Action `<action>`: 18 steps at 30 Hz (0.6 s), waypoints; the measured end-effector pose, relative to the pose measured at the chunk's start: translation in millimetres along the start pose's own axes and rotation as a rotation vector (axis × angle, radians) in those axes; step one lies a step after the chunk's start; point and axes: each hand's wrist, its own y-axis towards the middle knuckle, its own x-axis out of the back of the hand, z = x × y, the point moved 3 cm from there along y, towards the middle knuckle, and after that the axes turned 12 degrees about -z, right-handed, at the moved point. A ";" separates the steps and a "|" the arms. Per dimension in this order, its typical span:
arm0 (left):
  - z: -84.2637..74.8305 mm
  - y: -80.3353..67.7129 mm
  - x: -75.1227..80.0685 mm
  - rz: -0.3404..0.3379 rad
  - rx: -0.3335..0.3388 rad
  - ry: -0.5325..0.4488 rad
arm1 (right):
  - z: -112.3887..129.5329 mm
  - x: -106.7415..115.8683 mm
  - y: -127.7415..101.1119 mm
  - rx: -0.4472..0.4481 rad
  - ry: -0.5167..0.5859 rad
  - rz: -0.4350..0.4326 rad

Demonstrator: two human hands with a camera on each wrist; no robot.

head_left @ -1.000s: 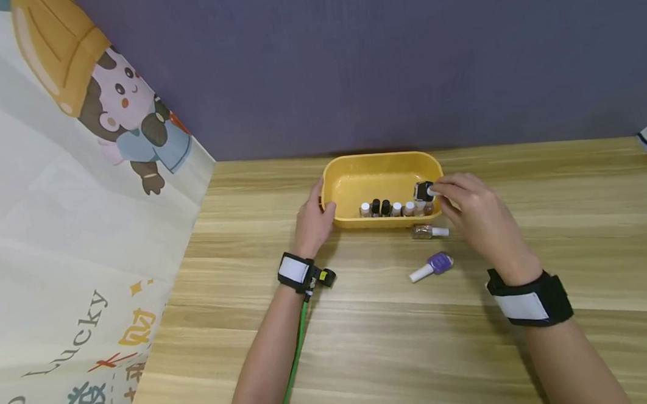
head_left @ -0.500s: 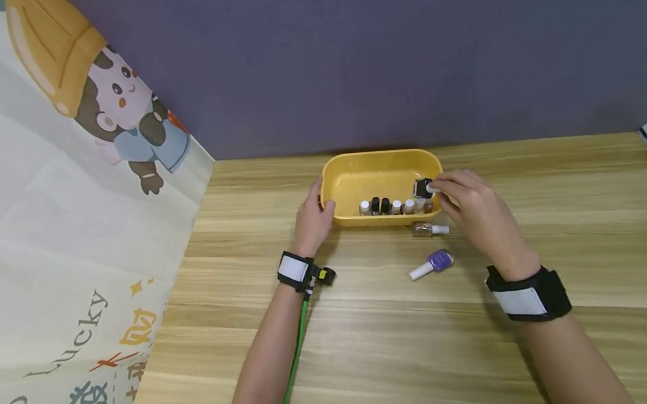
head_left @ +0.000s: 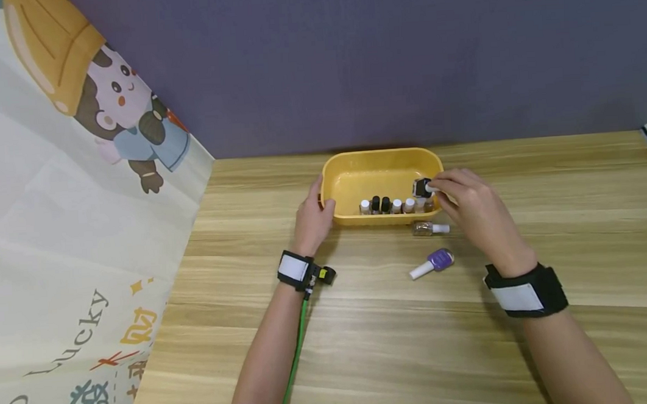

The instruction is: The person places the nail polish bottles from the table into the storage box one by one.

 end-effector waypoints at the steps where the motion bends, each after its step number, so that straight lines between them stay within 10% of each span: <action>1: 0.0 -0.1 0.1 0.002 0.002 0.000 | -0.4 -0.4 -0.1 -0.001 0.001 0.001; 18: -1.4 -0.2 0.4 0.010 0.006 -0.009 | -6.7 -6.9 -1.0 -0.022 -0.014 0.012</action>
